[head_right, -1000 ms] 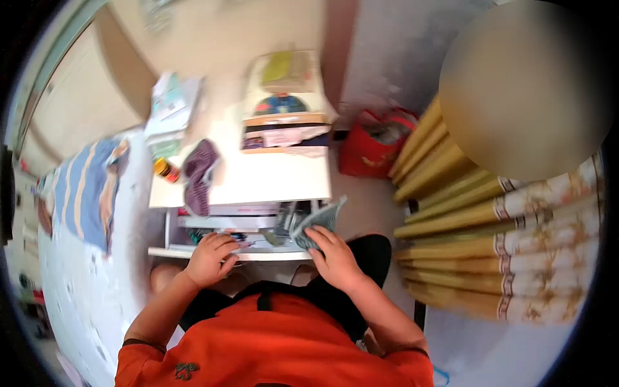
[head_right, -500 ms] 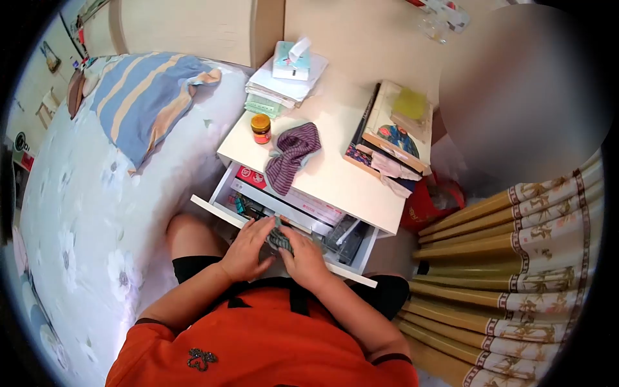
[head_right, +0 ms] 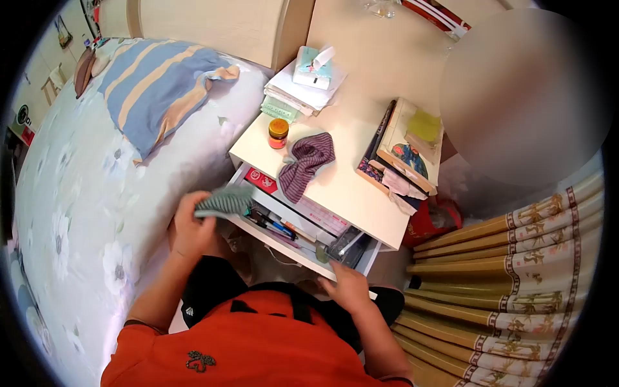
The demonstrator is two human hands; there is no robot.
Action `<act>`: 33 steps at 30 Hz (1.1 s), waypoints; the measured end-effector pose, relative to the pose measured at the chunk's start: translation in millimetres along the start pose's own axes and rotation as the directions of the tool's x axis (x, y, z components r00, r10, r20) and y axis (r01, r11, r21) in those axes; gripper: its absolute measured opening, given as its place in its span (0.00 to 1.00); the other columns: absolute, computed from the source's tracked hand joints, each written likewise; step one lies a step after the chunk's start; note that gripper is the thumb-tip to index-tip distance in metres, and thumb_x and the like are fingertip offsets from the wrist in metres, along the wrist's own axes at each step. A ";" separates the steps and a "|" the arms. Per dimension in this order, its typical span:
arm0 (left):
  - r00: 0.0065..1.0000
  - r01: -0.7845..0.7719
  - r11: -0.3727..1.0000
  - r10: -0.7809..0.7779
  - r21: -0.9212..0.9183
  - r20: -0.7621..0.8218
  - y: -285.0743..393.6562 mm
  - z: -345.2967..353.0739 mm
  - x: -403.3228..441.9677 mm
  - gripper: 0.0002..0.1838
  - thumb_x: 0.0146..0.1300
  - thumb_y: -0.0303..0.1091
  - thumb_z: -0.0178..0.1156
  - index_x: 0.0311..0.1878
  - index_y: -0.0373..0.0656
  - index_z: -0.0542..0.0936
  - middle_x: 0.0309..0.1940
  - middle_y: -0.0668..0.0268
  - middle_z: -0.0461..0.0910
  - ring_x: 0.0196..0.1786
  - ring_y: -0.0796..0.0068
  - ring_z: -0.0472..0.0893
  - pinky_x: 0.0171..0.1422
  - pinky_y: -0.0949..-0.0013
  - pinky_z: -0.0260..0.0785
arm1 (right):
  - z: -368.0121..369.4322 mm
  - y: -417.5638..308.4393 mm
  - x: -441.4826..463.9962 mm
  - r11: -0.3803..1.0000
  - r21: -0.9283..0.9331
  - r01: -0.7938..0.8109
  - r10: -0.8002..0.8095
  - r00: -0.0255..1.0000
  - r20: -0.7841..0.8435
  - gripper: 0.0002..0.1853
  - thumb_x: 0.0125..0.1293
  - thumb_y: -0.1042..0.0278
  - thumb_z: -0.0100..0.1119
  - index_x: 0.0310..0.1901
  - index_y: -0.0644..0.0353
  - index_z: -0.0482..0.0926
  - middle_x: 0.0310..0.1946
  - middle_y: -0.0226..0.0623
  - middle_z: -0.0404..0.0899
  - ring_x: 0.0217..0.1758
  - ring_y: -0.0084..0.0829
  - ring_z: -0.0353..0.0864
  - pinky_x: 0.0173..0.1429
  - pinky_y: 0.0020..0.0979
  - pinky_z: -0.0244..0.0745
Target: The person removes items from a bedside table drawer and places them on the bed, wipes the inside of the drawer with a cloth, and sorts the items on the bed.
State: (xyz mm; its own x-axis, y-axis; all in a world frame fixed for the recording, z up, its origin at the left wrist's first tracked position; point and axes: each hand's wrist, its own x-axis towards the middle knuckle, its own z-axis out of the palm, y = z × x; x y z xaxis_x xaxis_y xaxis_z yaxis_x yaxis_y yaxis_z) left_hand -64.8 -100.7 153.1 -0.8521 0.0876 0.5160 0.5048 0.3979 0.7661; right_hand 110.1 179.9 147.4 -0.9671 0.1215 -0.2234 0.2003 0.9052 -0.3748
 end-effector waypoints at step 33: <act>0.233 -0.365 0.809 -0.400 0.461 0.887 -28.5 -39.2 83.2 0.16 0.41 0.22 0.53 0.37 0.42 0.79 0.34 0.51 0.77 0.42 0.49 0.75 0.47 0.57 0.67 | 28.7 -1.0 -26.8 0.989 -0.089 0.120 -0.126 0.990 -0.066 0.11 0.52 0.61 0.60 0.28 0.60 0.72 0.24 0.42 0.75 0.30 0.43 0.76 0.35 0.40 0.70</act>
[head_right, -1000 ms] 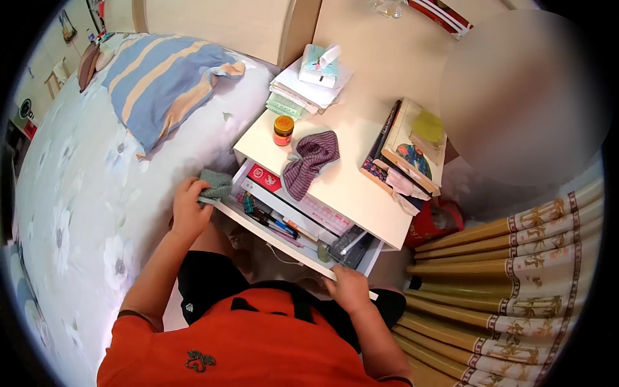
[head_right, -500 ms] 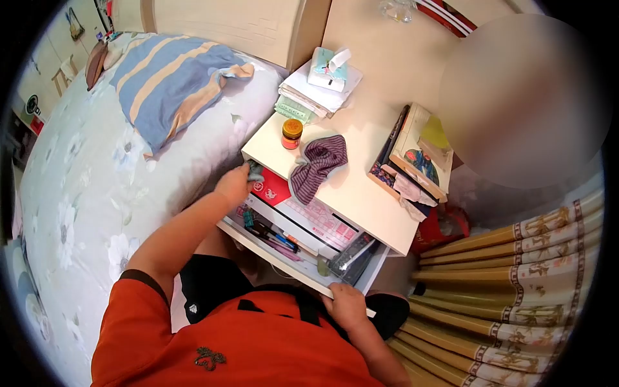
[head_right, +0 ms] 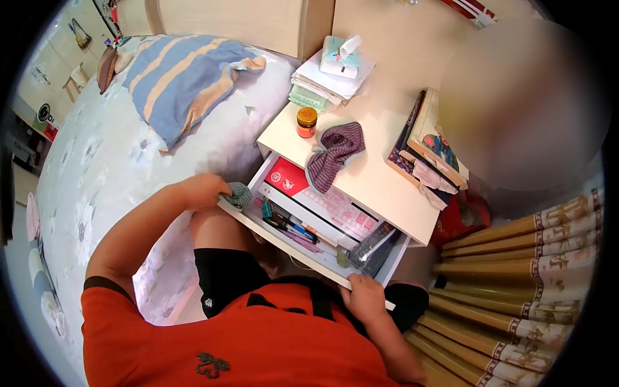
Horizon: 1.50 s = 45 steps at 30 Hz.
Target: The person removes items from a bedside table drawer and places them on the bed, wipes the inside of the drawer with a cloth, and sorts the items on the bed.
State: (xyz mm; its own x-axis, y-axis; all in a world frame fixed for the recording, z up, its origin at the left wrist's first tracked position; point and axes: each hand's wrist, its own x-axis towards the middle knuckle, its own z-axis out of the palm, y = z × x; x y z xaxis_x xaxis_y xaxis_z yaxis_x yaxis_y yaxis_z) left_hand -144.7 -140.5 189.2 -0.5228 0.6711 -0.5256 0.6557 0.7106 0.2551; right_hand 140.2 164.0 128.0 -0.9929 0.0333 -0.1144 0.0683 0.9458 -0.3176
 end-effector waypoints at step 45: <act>0.787 -0.555 0.488 0.045 -0.674 -0.615 158.7 -49.7 169.0 0.30 0.58 0.28 0.56 0.64 0.42 0.57 0.50 0.53 0.72 0.47 0.71 0.75 0.46 0.72 0.70 | -60.5 88.2 64.8 0.978 -0.055 -0.202 0.187 0.962 -0.198 0.39 0.44 0.65 0.66 0.62 0.51 0.62 0.63 0.46 0.57 0.63 0.50 0.57 0.67 0.40 0.53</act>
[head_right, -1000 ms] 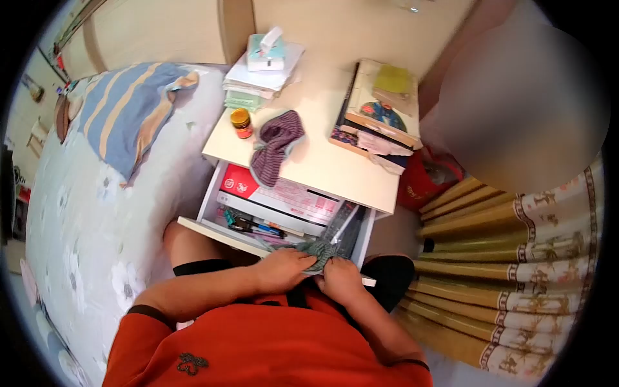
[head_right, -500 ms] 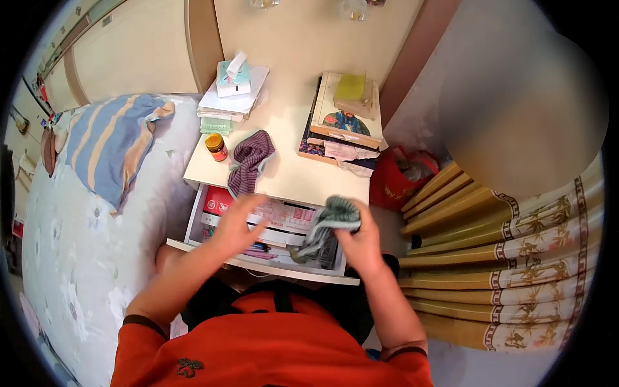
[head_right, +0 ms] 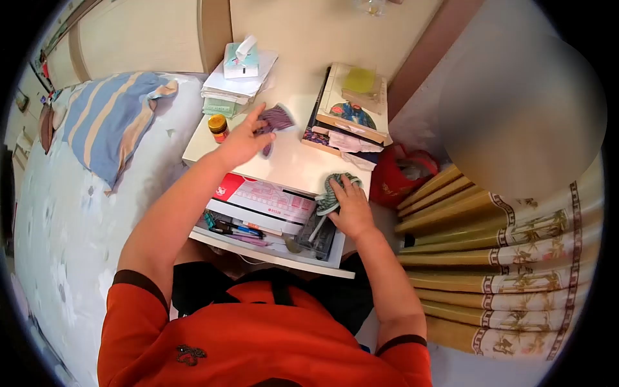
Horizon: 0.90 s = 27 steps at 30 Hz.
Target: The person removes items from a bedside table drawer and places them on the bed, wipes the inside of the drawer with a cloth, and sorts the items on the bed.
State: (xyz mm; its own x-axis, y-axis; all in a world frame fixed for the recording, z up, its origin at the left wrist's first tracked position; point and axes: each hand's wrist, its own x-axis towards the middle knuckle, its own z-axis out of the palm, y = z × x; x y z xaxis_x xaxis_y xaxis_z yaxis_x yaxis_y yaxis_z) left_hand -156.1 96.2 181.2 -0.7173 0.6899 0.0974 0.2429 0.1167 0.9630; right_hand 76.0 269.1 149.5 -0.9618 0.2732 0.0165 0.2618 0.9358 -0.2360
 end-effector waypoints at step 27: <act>0.891 0.251 0.643 0.139 0.724 -0.433 -84.6 -82.6 -200.9 0.09 0.53 0.30 0.54 0.37 0.40 0.78 0.35 0.58 0.79 0.40 0.57 0.77 0.46 0.58 0.66 | 13.0 -7.2 18.9 0.957 -0.207 0.202 -0.187 0.978 0.089 0.43 0.40 0.75 0.66 0.62 0.59 0.58 0.62 0.48 0.57 0.58 0.49 0.64 0.64 0.38 0.59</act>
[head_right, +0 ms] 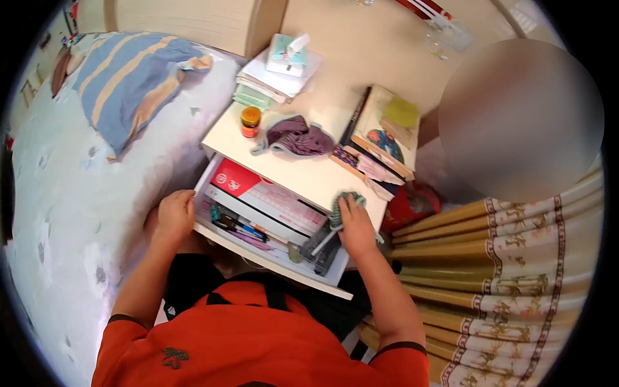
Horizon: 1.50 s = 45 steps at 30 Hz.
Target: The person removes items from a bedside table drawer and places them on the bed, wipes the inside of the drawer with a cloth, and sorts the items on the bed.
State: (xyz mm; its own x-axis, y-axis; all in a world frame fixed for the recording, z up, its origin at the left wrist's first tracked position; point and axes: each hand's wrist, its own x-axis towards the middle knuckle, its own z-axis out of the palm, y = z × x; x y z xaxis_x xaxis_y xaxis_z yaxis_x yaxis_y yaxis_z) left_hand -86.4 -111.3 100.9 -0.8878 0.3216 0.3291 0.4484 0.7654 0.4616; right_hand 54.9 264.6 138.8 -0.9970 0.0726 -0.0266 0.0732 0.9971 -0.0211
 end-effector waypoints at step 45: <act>1.000 -0.014 0.995 0.014 0.103 0.001 5.3 2.4 0.3 0.07 0.55 0.33 0.53 0.31 0.43 0.78 0.31 0.63 0.79 0.38 0.61 0.77 0.44 0.59 0.65 | -3.3 -95.6 -40.4 0.668 0.678 -0.307 -0.172 0.823 0.541 0.19 0.50 0.59 0.60 0.41 0.61 0.76 0.33 0.46 0.78 0.38 0.42 0.78 0.44 0.34 0.72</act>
State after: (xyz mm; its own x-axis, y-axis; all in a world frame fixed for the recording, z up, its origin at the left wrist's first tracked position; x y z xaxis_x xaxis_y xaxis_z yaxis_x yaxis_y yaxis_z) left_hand -84.5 -105.8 101.4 -0.8815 0.3328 0.3350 0.4478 0.8144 0.3692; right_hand 88.1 166.5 145.2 -0.8196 -0.1238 -0.5594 0.3718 0.6278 -0.6838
